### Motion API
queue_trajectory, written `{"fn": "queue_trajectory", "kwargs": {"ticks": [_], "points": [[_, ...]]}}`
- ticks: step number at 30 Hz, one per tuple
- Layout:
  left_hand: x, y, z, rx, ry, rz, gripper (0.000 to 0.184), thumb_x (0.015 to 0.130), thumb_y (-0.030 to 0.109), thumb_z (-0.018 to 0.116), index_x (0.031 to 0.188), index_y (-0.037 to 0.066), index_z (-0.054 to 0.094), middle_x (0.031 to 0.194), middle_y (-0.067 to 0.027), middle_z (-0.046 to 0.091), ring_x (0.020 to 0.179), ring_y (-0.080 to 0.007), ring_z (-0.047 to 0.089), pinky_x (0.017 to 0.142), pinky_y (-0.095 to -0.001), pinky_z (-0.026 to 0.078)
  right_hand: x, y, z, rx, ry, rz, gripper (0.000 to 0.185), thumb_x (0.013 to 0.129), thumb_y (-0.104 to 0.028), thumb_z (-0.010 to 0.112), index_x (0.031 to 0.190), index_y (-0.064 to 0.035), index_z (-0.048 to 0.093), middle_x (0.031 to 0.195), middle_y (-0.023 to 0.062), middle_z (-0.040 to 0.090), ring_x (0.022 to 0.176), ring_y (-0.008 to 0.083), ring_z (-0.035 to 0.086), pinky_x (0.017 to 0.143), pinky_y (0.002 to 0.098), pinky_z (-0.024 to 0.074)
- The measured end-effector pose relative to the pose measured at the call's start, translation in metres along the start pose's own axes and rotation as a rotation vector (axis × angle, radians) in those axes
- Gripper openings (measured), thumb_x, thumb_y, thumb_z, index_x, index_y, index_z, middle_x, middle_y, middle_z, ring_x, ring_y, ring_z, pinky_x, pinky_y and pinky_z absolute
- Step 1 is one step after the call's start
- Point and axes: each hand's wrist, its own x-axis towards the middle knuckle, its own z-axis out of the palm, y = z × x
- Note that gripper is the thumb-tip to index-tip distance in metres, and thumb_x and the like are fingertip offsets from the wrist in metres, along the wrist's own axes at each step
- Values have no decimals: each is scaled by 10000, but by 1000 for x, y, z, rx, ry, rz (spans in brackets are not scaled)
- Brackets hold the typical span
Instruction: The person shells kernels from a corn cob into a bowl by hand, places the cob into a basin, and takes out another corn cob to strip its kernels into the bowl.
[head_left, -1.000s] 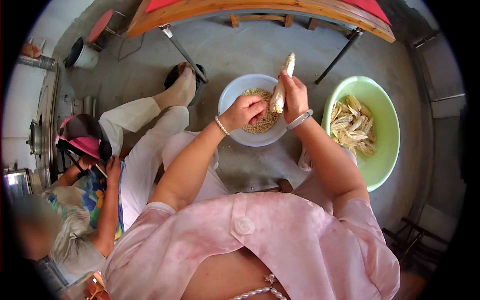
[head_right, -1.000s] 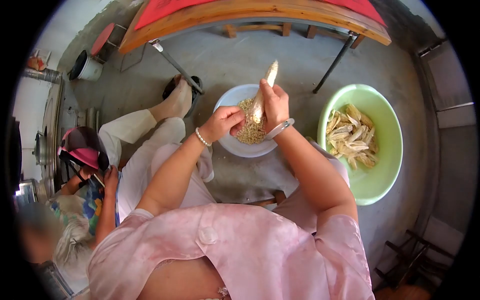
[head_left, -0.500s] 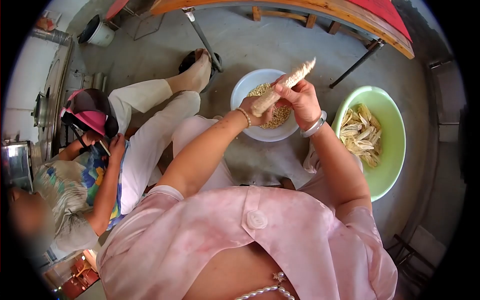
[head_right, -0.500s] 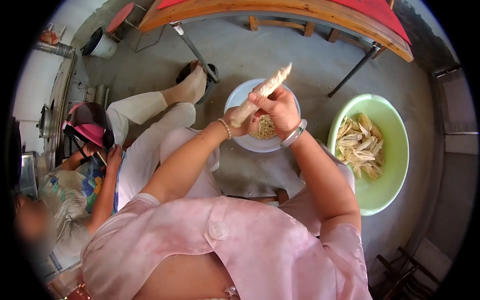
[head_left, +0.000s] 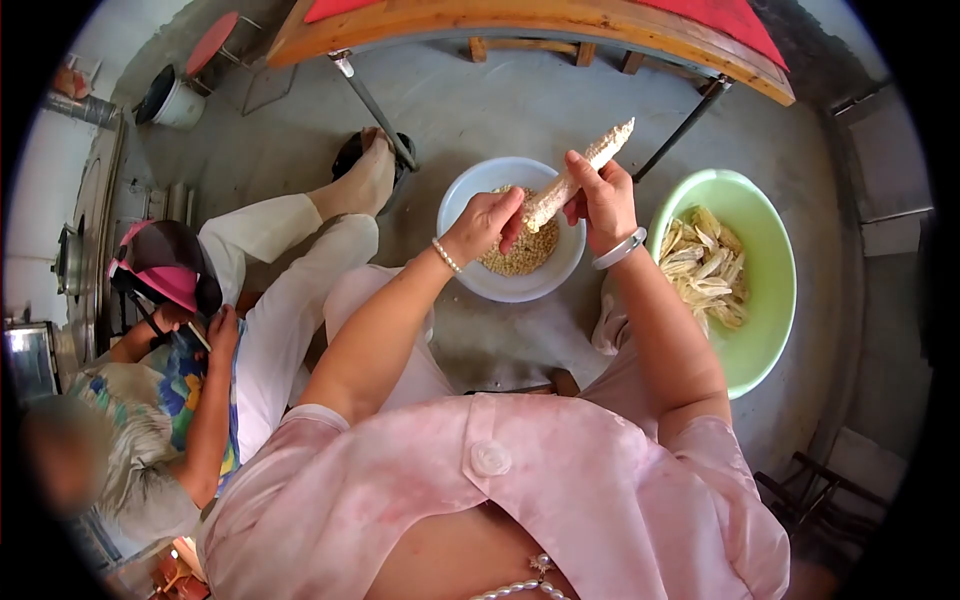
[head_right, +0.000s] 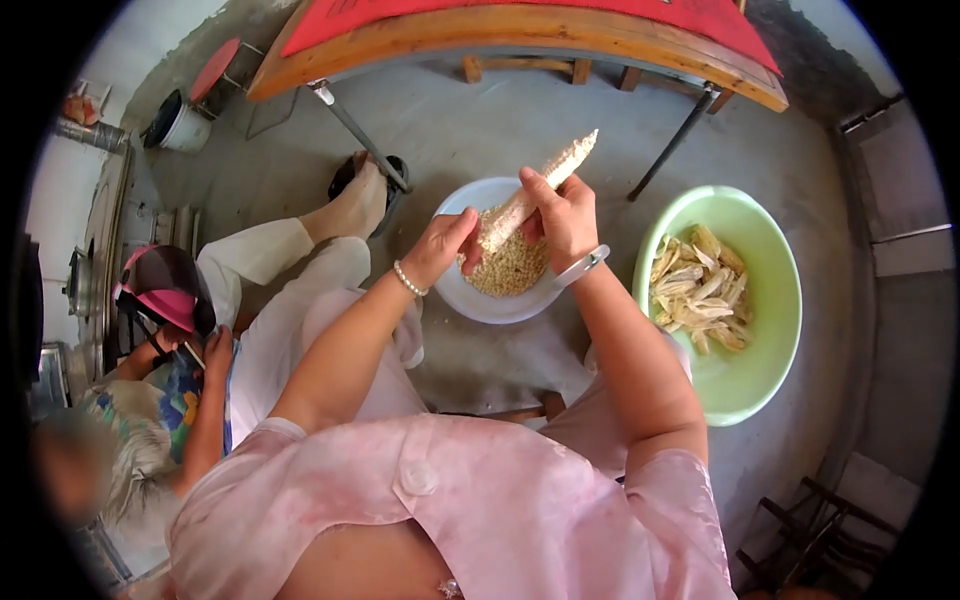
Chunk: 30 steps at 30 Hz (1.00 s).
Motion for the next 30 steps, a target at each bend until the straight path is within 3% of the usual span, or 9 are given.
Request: {"fn": "queue_trajectory", "kwargs": {"ticks": [6,12,15,30], "points": [[-2,8,4,11,-99,-92,346,932,288,511,680,52,502,597,2,498,483,-76,461,511,-230,397,2,5,3,39,38,32,268,821,-221,655,829,18,535,611,69,551,407,120,474,357,247,384],[-5,8,5,-3,-143,-67,344,946,294,469,720,38,504,601,-6,492,480,-75,441,503,-232,396,1,8,4,107,30,169,259,828,-213,642,802,24,539,612,73,550,395,117,461,333,251,374],[-7,4,8,-43,-126,-28,360,956,306,441,727,34,504,602,-7,485,484,-82,443,496,-235,391,4,14,2,107,15,208,228,862,-236,602,867,-22,525,653,90,598,400,123,483,327,252,380],[-7,-2,16,41,-12,-1,347,983,271,350,783,18,476,622,-30,477,492,-114,462,487,-240,395,9,22,0,157,85,209,230,875,-246,578,914,-32,502,712,124,628,438,158,530,352,271,412]]}}
